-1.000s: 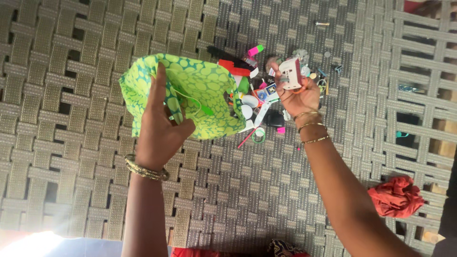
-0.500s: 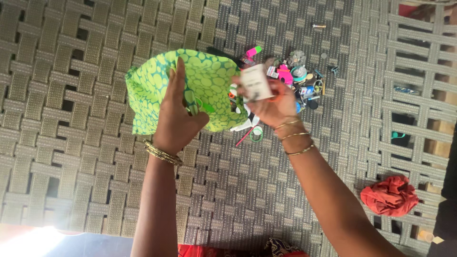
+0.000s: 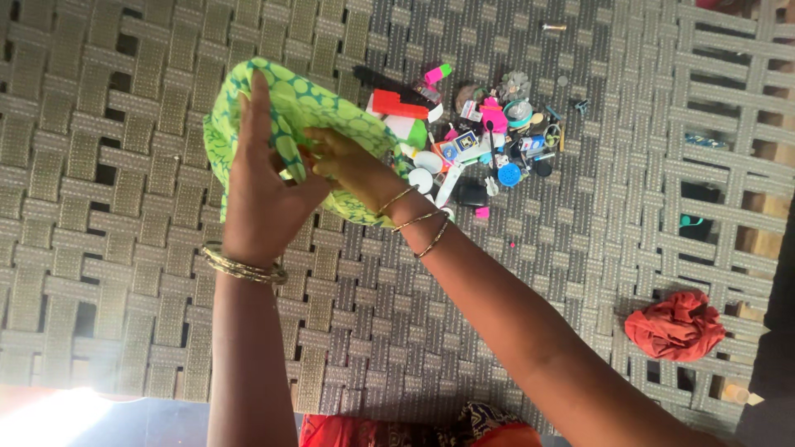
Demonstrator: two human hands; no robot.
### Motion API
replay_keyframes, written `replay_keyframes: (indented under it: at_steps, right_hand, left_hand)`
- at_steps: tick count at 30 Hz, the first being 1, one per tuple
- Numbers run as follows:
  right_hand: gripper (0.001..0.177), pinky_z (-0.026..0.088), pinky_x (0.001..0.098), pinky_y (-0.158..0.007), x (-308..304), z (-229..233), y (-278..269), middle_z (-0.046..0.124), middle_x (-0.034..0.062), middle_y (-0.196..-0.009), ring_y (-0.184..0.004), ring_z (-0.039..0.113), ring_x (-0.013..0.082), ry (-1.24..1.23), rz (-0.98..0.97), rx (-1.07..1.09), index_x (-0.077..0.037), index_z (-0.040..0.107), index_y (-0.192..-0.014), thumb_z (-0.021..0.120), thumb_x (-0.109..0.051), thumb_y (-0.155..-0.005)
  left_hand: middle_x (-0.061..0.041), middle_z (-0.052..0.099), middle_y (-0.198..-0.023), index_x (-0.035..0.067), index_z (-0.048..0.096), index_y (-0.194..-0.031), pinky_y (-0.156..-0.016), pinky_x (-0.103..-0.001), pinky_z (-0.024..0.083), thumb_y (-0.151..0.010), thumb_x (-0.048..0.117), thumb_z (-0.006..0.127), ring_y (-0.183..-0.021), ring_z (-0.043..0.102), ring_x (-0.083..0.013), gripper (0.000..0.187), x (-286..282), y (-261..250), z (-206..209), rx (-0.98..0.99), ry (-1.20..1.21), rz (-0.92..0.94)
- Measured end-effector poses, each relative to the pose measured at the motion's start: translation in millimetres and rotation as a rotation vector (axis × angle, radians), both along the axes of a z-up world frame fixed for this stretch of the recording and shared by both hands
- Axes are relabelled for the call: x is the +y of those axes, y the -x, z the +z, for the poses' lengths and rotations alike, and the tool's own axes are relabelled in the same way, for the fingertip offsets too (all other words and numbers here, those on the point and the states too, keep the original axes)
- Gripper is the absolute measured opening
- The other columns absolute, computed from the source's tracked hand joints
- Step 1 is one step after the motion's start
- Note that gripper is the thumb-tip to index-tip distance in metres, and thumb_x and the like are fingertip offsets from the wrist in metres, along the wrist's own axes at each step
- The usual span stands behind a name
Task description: The person gathers crumpled papers and a small cloth from a woven cot and places them into a white bucket. Then the person opens a green patterned bag and begins picking up small items such as a cable, a pen, and a small bottle, placing them into the bag.
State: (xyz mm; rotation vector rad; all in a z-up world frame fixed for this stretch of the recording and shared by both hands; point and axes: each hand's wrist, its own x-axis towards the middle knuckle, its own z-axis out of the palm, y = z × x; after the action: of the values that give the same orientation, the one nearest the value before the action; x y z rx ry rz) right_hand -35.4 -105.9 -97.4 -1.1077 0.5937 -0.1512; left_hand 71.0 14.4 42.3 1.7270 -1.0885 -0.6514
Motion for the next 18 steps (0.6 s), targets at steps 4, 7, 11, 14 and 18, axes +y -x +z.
replay_keyframes:
  at_steps: [4, 7, 11, 14, 18]
  right_hand:
    - [0.060, 0.053, 0.0356, -0.095, 4.2, 35.2, 12.4, 0.060, 0.0066, -0.138, -0.116, 0.058, 0.0194, 0.119, 0.076, 0.121, -0.005, 0.042, -0.154, 0.059, -0.009, -0.097]
    - [0.046, 0.058, 0.0389, -0.108, -13.3, 67.4, 50.5, 0.064, 0.0122, -0.137, -0.126, 0.064, 0.0224, 0.004, 0.111, -0.144, -0.002, 0.055, -0.146, 0.062, -0.018, -0.103]
    - [0.033, 0.061, 0.0426, -0.105, -73.3, 86.5, 127.0, 0.072, 0.0153, -0.127, -0.119, 0.071, 0.0273, 0.006, -0.034, -0.217, 0.000, 0.064, -0.133, 0.067, -0.016, -0.104]
    - [0.028, 0.063, 0.0396, -0.096, -117.5, 42.4, 170.4, 0.073, 0.0143, -0.121, -0.114, 0.072, 0.0273, 0.043, -0.272, -0.080, -0.002, 0.068, -0.129, 0.067, -0.003, -0.101]
    - [0.047, 0.055, 0.0420, -0.100, -152.1, -69.9, 200.4, 0.068, 0.0140, -0.130, -0.120, 0.065, 0.0280, 0.749, -0.014, 0.239, -0.006, 0.063, -0.134, 0.069, 0.003, -0.089]
  left_hand:
    - [-0.034, 0.023, -0.168, 0.006, 0.012, -0.166, -0.097, -0.033, 0.064, -0.078, -0.007, 0.078, -0.140, 0.060, -0.0288, 0.110, 4.2, -5.6, -2.2, 0.009, 0.084, -0.027]
    - [-0.033, 0.025, -0.170, 0.005, 0.011, -0.167, -0.086, -0.031, 0.064, -0.076, -0.009, 0.072, -0.126, 0.066, -0.0223, 0.110, 5.6, -9.5, -1.9, 0.020, 0.057, -0.019]
    - [-0.025, 0.052, -0.159, 0.004, 0.012, -0.169, -0.086, -0.029, 0.063, -0.079, -0.006, 0.076, -0.114, 0.069, -0.0184, 0.111, 5.5, -12.1, 5.5, 0.091, 0.039, -0.026]
    - [-0.026, 0.038, -0.157, 0.000, 0.011, -0.161, -0.086, -0.029, 0.063, -0.073, -0.011, 0.070, -0.116, 0.067, -0.0177, 0.107, 3.9, -13.5, 10.1, 0.061, 0.096, -0.040]
    - [-0.015, 0.066, -0.138, 0.003, 0.011, -0.169, -0.083, -0.027, 0.062, -0.080, -0.009, 0.069, -0.106, 0.071, -0.0139, 0.107, 7.9, -10.0, 9.7, 0.178, 0.077, -0.043]
